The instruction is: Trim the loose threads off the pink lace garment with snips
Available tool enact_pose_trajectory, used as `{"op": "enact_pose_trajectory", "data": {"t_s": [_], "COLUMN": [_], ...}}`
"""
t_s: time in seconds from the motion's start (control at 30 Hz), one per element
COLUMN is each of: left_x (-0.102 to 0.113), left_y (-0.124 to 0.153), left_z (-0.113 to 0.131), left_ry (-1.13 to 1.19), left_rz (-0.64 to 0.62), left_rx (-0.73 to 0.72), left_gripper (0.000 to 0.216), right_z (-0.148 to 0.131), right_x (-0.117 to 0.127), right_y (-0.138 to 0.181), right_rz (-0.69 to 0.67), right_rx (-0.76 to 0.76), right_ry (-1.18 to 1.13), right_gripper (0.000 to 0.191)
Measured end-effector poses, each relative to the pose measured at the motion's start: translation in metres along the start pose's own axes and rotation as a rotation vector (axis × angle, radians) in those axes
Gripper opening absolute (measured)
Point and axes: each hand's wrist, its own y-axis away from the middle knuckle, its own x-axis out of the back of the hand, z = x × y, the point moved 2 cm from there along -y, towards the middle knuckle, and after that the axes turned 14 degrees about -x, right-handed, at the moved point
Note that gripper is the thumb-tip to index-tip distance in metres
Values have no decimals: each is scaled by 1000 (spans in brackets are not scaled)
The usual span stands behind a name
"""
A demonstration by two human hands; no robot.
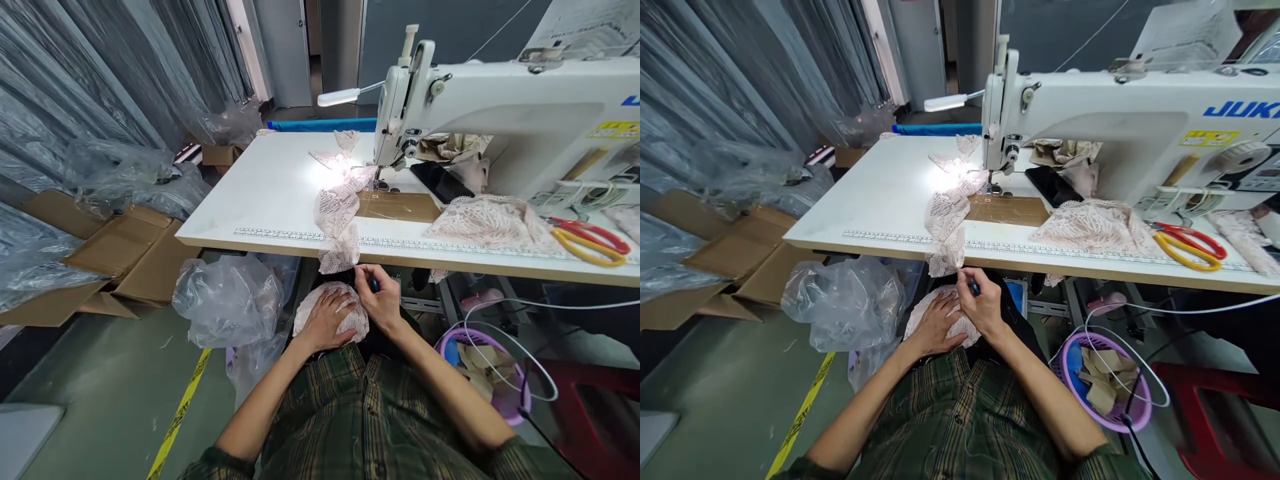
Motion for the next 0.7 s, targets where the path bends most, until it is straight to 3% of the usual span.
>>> {"op": "enact_pose_trajectory", "data": {"t_s": [0.1,0.23,0.3,0.5,0.7], "left_x": [10,43,58,74,81], "left_y": [-1,-2,-8,-30,-9], "left_z": [2,-11,-17,-13,23], "left_ry": [95,169,189,149,-27], "left_rz": [224,790,899,683,478], "left_rx": [20,375,478,373,114], "left_gripper": [54,30,28,11,19], "right_z": [-11,-19,-20,-22,-26], "right_x": [-8,-14,-16,-21,-18], "right_y": [6,15,14,0,10], "right_rz": [-100,-186,-198,-112,-118], "right_rx": [128,206,177,119,-39], "right_ry": [19,-13,1,99,220], "right_gripper": [16,20,20,22,25]}}
